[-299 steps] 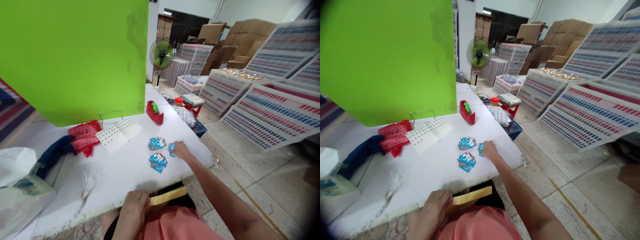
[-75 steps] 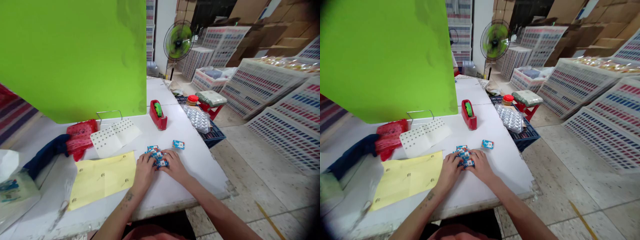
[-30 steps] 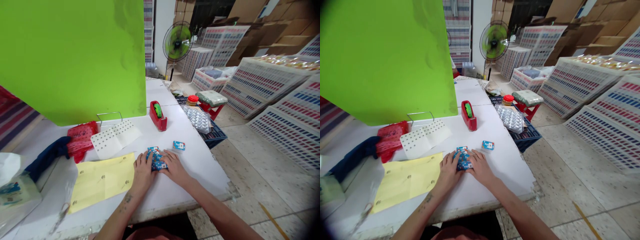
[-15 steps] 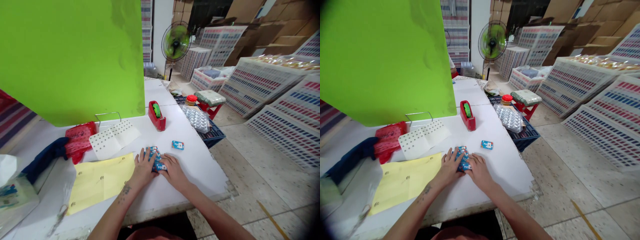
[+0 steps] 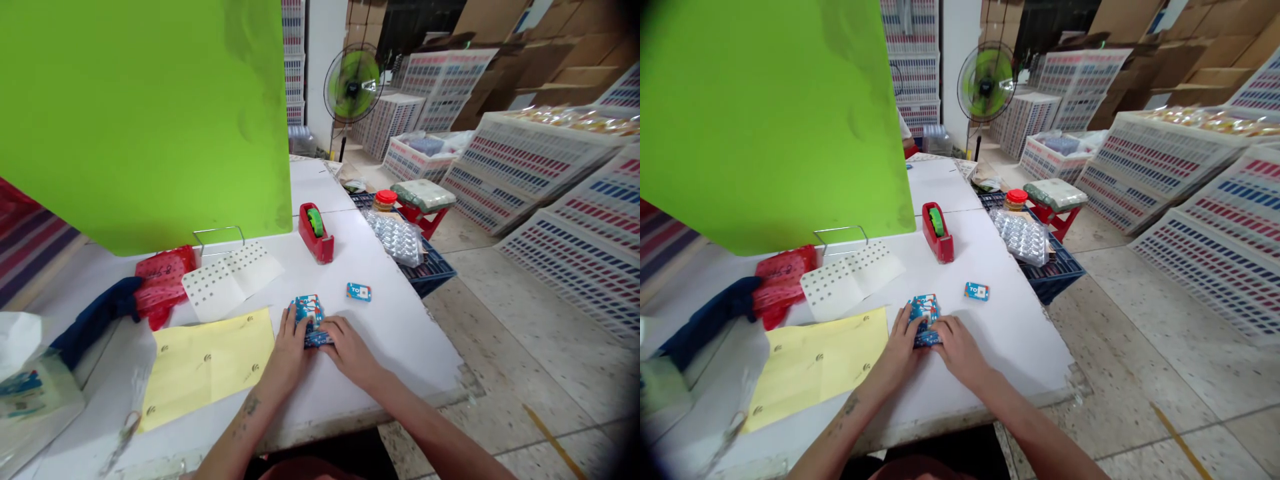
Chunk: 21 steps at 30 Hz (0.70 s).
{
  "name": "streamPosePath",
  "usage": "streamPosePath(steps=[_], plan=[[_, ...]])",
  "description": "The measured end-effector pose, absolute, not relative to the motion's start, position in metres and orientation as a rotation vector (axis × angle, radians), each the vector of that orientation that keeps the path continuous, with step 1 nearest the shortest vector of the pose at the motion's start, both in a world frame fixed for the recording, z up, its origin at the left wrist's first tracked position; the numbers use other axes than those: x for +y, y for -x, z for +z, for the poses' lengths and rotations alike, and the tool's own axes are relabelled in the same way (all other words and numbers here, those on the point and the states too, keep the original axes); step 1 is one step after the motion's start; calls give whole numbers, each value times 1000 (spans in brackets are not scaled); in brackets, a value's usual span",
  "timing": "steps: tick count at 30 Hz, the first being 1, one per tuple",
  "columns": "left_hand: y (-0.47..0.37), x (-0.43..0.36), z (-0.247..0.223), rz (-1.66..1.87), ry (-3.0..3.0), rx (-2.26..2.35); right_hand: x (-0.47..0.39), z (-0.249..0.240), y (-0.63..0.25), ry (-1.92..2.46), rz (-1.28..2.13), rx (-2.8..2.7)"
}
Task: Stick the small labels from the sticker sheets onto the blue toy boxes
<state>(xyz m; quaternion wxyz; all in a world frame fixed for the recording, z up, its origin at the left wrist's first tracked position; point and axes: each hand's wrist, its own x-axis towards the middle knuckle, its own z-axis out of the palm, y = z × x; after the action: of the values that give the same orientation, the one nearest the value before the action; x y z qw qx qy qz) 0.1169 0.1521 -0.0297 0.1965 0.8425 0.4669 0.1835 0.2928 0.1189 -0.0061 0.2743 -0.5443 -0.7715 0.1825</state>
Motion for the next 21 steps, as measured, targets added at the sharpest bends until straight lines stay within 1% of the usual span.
streamPosePath(steps=[5,9,12,21], plan=[[-116,150,-21,511,-2279,1287,115,-5,-286,1441,529,-2062],[-112,166,-12,304,-2268,1405,121,1,-282,1436,547,-2111],[-110,181,-10,205,-2284,1389,130,3,-281,1440,521,-2162],[-114,176,-19,312,-2294,1412,142,-3,-287,1547,326,-2185]])
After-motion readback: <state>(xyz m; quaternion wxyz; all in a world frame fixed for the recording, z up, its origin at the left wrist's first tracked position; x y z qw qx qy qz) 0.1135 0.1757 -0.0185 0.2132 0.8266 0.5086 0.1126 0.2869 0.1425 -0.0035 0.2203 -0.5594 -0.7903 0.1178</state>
